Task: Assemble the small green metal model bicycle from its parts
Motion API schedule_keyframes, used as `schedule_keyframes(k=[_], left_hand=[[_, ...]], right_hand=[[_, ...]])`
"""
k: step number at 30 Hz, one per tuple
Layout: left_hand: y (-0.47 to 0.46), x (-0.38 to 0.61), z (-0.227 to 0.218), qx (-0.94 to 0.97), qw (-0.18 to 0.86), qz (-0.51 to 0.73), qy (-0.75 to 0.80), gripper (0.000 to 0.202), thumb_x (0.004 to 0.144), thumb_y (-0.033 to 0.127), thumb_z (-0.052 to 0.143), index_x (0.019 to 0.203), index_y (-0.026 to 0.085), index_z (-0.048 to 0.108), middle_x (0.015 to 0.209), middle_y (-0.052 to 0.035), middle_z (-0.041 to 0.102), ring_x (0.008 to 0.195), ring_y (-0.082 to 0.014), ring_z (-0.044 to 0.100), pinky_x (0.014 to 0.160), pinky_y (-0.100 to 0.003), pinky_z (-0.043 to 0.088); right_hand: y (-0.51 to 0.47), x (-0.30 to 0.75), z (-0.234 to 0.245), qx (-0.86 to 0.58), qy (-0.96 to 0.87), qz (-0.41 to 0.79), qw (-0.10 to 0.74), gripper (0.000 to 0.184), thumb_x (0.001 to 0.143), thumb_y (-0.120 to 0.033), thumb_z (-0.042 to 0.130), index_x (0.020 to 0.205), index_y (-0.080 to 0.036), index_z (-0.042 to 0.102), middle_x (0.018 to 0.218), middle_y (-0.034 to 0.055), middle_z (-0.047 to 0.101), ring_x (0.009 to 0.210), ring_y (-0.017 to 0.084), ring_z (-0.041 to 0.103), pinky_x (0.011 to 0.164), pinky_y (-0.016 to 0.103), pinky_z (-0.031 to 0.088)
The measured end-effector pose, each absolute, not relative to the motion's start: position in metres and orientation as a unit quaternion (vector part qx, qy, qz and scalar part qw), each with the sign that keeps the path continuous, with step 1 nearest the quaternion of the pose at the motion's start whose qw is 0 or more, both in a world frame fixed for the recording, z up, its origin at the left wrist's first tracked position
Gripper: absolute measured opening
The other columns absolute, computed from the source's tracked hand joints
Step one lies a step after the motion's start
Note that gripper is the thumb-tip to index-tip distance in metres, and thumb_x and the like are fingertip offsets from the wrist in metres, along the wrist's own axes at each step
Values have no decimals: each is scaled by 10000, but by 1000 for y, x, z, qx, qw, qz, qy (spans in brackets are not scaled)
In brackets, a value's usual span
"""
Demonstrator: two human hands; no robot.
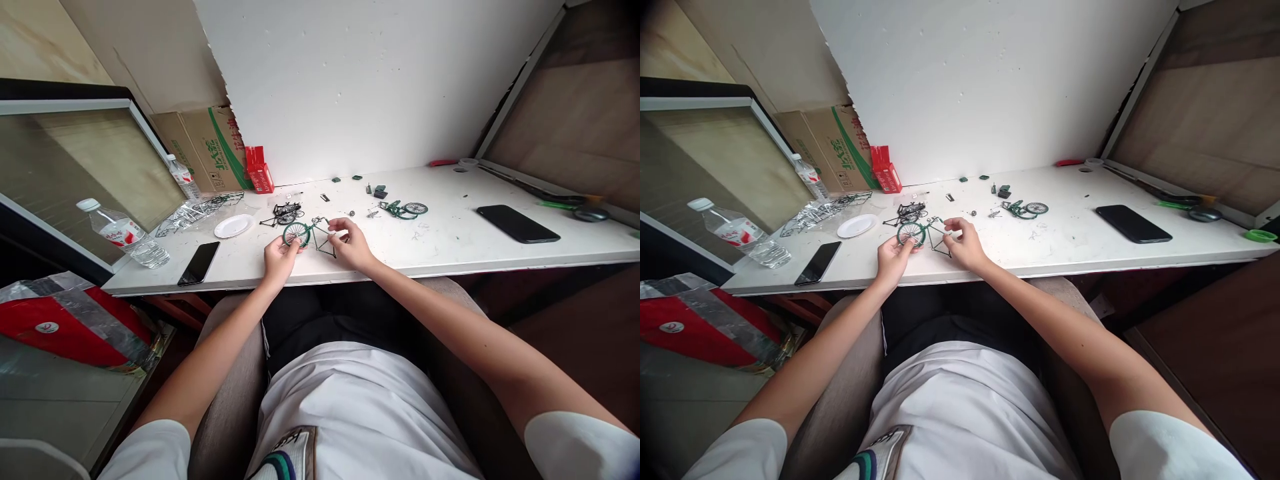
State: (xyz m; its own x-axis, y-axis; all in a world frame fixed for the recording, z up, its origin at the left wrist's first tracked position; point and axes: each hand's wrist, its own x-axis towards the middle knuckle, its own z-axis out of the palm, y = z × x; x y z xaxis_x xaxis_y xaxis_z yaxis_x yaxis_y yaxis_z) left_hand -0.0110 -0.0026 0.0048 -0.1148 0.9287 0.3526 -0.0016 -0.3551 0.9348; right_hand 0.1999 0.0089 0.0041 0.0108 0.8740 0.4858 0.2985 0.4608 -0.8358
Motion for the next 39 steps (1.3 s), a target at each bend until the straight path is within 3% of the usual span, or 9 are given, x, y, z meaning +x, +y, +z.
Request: schedule_keyframes(k=[3, 7, 11, 15, 22, 39], left_hand=[[-2, -14, 7, 522, 335, 660, 423, 390, 825, 509, 780, 946, 153, 677, 910, -88, 754, 792, -215, 765, 709, -298, 582], [-5, -24, 13, 547, 249, 673, 431, 366, 847, 516, 771, 924, 187, 630, 921, -75, 730, 859, -198, 724, 769, -295, 583], [-10, -34, 17, 633, 92, 633, 437, 244, 874, 425, 753, 949, 201, 689, 989, -84, 721, 907, -203, 681, 826, -312, 584], [-9, -39, 12, 703, 14, 582, 408, 200, 854, 339, 764, 1003, 207, 741, 1027, -89, 733, 820, -194, 686, 825, -330, 582], [-5, -36, 0, 757, 7, 533, 378, 216, 844, 342, 778, 1014, 212, 748, 996, -98, 741, 829, -221, 715, 820, -347, 589], [-12, -26, -8, 743, 46, 543, 390, 162, 837, 317, 777, 941, 214, 707, 935, -70, 733, 803, -203, 709, 824, -339, 580]], right_hand=[[2, 198, 8, -453, -650, 188, 580, 310, 898, -342, 625, 1174, -220, 553, 1273, 135, 623, 1097, 269, 606, 828, 402, 517], [-14, 189, 15, -402, -706, 103, 574, 207, 939, -306, 581, 1129, -235, 543, 1173, 125, 614, 1062, 275, 589, 884, 446, 518], [-33, 177, 20, -348, -737, 150, 560, 96, 987, -322, 572, 1039, -248, 603, 1053, 98, 691, 932, 246, 643, 835, 427, 553], [-42, 170, 19, -328, -743, 202, 547, 190, 1001, -403, 605, 1083, -250, 683, 1065, 92, 748, 914, 234, 693, 710, 371, 574], [-40, 165, 9, -358, -698, 266, 560, 300, 965, -505, 674, 1069, -226, 710, 1050, 91, 765, 920, 229, 727, 664, 329, 573], [-37, 165, 6, -374, -733, 226, 521, 316, 1013, -538, 608, 1007, -234, 695, 959, 80, 740, 882, 227, 686, 677, 342, 537]])
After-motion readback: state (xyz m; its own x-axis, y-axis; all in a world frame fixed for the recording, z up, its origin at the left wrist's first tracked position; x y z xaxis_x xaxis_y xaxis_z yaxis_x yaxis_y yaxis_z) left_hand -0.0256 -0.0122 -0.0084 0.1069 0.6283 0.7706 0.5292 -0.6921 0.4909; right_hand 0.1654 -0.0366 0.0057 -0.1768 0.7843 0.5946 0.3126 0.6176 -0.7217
